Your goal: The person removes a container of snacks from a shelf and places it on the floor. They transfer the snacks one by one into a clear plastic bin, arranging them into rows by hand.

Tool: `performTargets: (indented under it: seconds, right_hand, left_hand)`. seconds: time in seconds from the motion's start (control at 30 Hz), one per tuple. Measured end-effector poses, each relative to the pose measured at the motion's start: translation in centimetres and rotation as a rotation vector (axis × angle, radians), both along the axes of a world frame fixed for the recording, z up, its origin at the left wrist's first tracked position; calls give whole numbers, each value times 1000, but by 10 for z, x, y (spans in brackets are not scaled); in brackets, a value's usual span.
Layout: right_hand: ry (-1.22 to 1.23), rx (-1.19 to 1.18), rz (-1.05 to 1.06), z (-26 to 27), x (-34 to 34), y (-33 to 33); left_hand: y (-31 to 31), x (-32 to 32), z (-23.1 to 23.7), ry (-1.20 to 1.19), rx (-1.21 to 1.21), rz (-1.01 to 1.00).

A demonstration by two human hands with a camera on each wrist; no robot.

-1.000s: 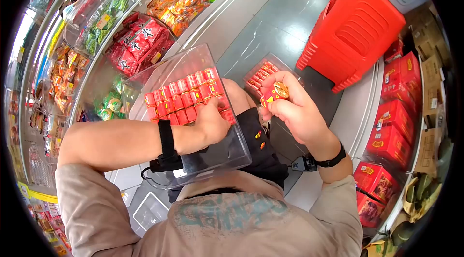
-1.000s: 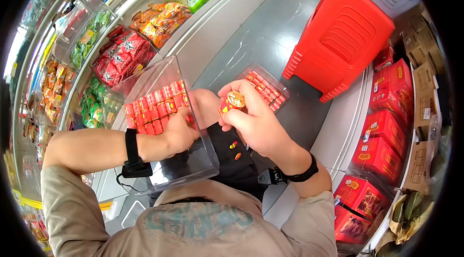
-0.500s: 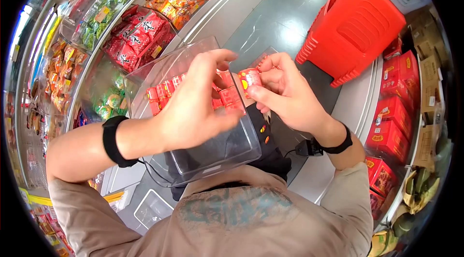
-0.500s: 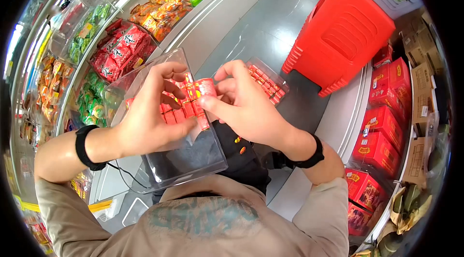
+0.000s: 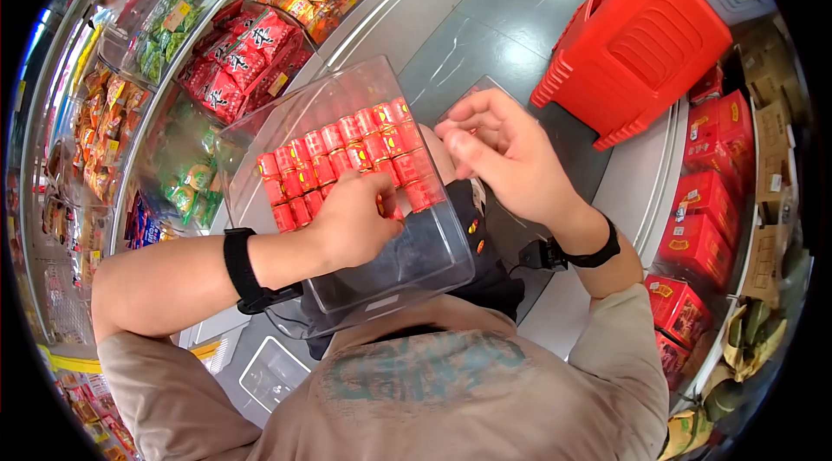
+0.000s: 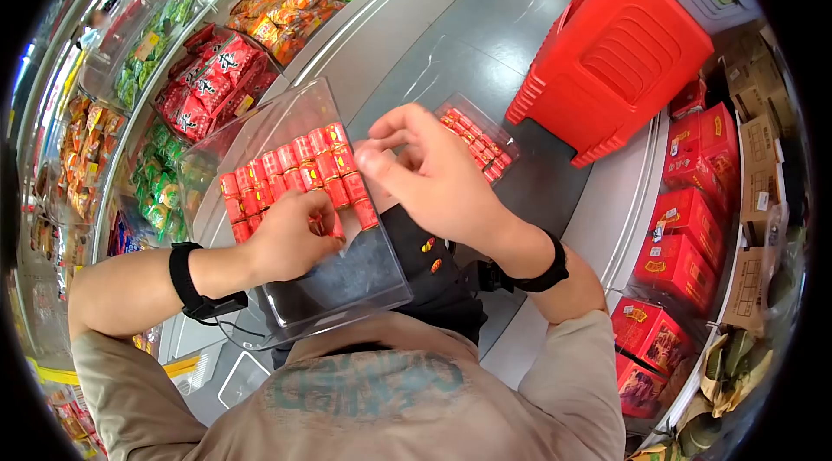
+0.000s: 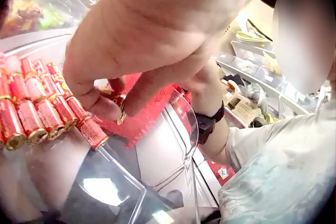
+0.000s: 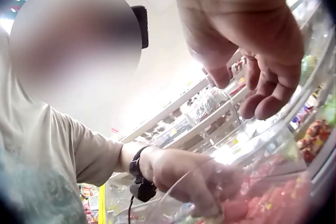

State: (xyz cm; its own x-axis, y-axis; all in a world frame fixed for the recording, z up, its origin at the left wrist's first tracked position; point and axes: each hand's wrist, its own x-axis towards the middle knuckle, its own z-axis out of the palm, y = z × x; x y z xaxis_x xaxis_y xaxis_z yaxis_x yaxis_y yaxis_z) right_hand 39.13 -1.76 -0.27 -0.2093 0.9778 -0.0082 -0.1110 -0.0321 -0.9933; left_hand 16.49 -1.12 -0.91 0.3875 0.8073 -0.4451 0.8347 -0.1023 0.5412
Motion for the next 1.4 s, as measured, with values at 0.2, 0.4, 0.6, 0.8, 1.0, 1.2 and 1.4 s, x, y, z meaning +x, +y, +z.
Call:
performTargets:
  seconds: [0.2,0.4,0.6,0.8,1.0,1.2,1.4]
  right_hand:
    - [25,-61,-44,-6,29,-3]
    - [47,-38,-214,-31,68,-1]
    - [-222,-18,-568,-157,151,46]
    - [-907,-88,-325,-387,185,110]
    - [-1151,-398,36,-451,152,146]
    - [-1250,-305,20,-489,131,155]
    - [-1271,-120,31,-506,136,148]
  left_hand:
    - [5,14,-22,141,36,-7]
    - [-3,19,-48,139,51,-44]
    - [12,35,-15,195,-195,31]
    - [24,29,-9,-79,-426,21]
    - [49,45,31,-315,-800,278]
    - [68,39,63,-379,-730,385]
    - [80,30,79,-416,-690,379]
